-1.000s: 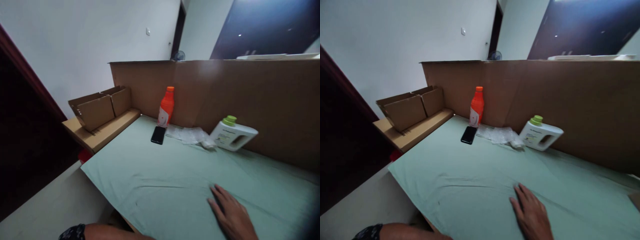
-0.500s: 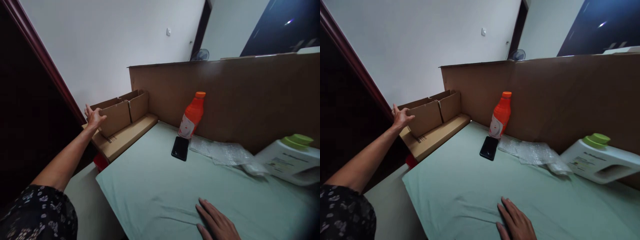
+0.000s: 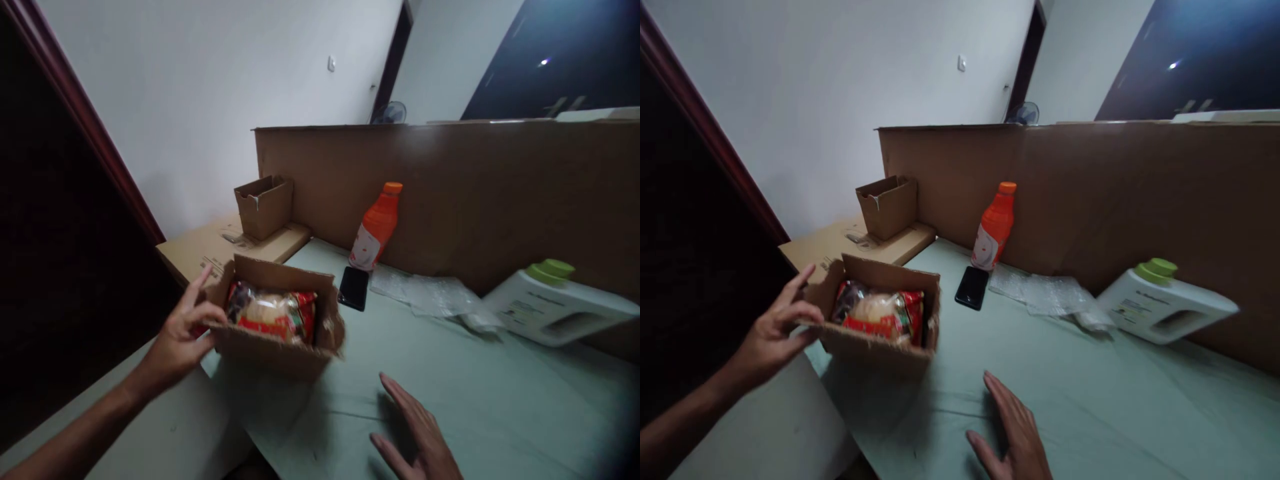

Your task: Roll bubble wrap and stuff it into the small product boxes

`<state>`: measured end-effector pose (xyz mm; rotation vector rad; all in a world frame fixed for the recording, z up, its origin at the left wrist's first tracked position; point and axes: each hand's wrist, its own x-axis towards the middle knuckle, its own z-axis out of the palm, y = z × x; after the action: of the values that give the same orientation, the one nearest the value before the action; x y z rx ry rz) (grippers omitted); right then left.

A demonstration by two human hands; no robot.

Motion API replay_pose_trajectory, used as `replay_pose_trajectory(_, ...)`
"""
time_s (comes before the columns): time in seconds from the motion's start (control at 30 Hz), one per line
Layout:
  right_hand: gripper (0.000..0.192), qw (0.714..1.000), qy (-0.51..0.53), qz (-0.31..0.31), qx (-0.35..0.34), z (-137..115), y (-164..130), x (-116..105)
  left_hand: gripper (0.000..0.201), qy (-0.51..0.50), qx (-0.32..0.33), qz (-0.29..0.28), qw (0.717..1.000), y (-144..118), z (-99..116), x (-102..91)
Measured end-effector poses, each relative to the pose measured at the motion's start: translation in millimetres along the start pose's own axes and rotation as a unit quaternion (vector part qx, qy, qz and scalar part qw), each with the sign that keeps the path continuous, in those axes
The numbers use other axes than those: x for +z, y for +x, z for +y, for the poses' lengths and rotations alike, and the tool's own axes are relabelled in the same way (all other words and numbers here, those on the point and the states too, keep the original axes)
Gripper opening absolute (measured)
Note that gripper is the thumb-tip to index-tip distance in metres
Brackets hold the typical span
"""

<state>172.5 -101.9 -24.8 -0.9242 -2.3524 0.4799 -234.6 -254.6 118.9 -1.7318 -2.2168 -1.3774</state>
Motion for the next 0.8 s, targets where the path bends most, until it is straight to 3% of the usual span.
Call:
replay_pose_trajectory(0.1,0.087,0.998,0.045,-0.028,0.015,-29.8,-16.7,-9.3,0.006,-0.037,0.059,-0.058,0.996,-43.3,25.9,23.7)
replay_pose_trajectory(0.17,0.090,0.995,0.073,-0.042,0.048,-40.4,-32.8,-14.6,0.030,-0.089,0.058,-0.038,0.994,-60.2,26.9,37.4)
replay_pose_trajectory(0.23,0.092,0.991,0.099,-0.052,0.074,-46.5,-48.2,-15.9,0.066,-0.147,0.000,-0.020,0.989,-69.4,13.0,52.4)
replay_pose_trajectory(0.27,0.093,0.989,0.110,-0.056,0.080,-49.0,-53.6,-15.1,0.074,-0.163,-0.045,-0.033,0.985,-71.8,2.4,61.5)
replay_pose_trajectory(0.37,0.094,0.986,0.138,-0.050,0.082,-54.8,-55.2,-12.6,0.058,-0.151,-0.138,-0.166,0.965,-74.5,-27.6,96.2)
replay_pose_trajectory(0.43,0.089,0.982,0.163,-0.038,0.083,-55.7,-46.5,-17.3,0.042,-0.144,-0.134,-0.247,0.949,-76.0,-33.4,122.0)
replay_pose_trajectory(0.47,0.087,0.980,0.177,-0.030,0.088,-54.3,-41.5,-22.7,0.040,-0.147,-0.125,-0.258,0.947,-77.2,-30.4,134.4)
replay_pose_trajectory(0.57,0.081,0.973,0.196,-0.007,0.122,-38.6,-33.5,-49.4,0.039,-0.163,-0.110,-0.220,0.955,-80.3,-5.4,168.2)
replay_pose_trajectory(0.67,0.068,0.976,0.173,-0.056,0.121,-5.4,-40.1,-85.6,0.044,-0.178,-0.108,-0.192,0.959,-82.9,18.8,194.4)
replay_pose_trajectory(0.73,0.051,0.981,0.133,-0.081,0.114,22.4,-43.7,-110.8,0.046,-0.163,-0.113,-0.185,0.962,-87.9,23.5,204.8)
replay_pose_trajectory(0.8,0.040,0.988,0.064,-0.050,0.128,50.4,-34.8,-132.8,0.043,-0.131,-0.112,-0.177,0.969,-95.3,19.8,208.5)
